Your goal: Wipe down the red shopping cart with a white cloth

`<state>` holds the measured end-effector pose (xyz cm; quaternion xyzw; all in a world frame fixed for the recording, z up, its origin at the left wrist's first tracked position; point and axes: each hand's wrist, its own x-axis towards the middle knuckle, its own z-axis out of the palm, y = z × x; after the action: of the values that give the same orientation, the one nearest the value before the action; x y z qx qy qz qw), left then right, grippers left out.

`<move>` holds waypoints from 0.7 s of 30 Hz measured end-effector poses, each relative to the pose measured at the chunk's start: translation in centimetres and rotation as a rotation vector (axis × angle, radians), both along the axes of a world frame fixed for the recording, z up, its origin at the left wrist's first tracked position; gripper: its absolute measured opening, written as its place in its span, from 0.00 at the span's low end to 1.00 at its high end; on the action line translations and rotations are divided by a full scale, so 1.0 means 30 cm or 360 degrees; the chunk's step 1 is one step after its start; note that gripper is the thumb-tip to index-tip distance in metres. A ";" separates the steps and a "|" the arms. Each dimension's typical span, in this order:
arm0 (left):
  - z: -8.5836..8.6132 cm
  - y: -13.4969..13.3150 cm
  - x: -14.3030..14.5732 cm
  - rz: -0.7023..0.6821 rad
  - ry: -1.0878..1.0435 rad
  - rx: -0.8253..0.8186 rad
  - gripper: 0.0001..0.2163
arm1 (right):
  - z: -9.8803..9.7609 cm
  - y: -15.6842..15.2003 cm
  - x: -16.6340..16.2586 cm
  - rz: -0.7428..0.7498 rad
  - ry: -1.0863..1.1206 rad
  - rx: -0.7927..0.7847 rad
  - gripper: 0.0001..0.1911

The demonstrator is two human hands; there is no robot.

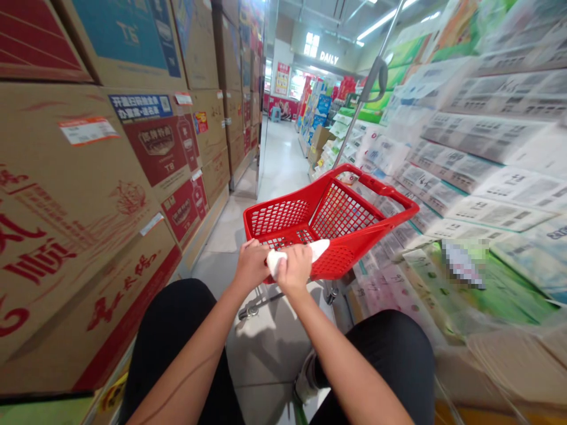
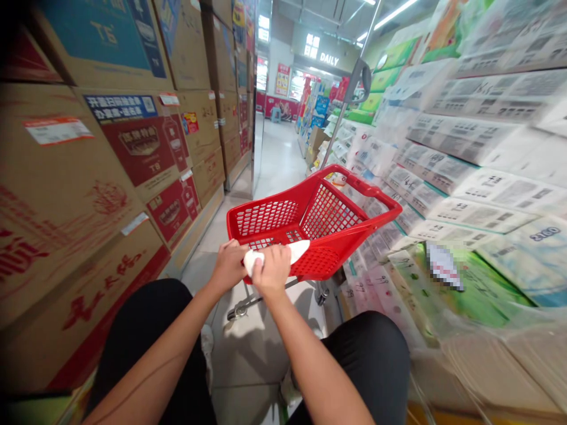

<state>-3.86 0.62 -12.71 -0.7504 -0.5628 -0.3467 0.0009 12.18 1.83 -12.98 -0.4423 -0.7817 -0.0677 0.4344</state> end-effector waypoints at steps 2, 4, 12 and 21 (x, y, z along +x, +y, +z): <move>0.004 -0.002 -0.005 -0.0025 -0.0008 -0.0005 0.07 | -0.013 -0.056 -0.086 0.0085 0.0138 -0.0072 0.19; 0.010 -0.005 -0.019 -0.0021 0.0003 -0.0014 0.07 | -0.003 -0.059 -0.082 0.0271 0.0025 -0.0086 0.19; 0.015 -0.007 -0.074 0.0057 0.0069 -0.0024 0.20 | 0.174 0.274 0.488 -0.0175 -0.0645 0.0115 0.14; 0.006 0.011 -0.033 0.0118 -0.0036 -0.0026 0.17 | 0.123 0.240 0.318 -0.0313 -0.0281 0.0185 0.12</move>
<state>-4.85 0.93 -12.54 -0.7250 -0.5930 -0.3503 0.0014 21.72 9.04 -9.29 -0.4832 -0.7646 -0.1938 0.3800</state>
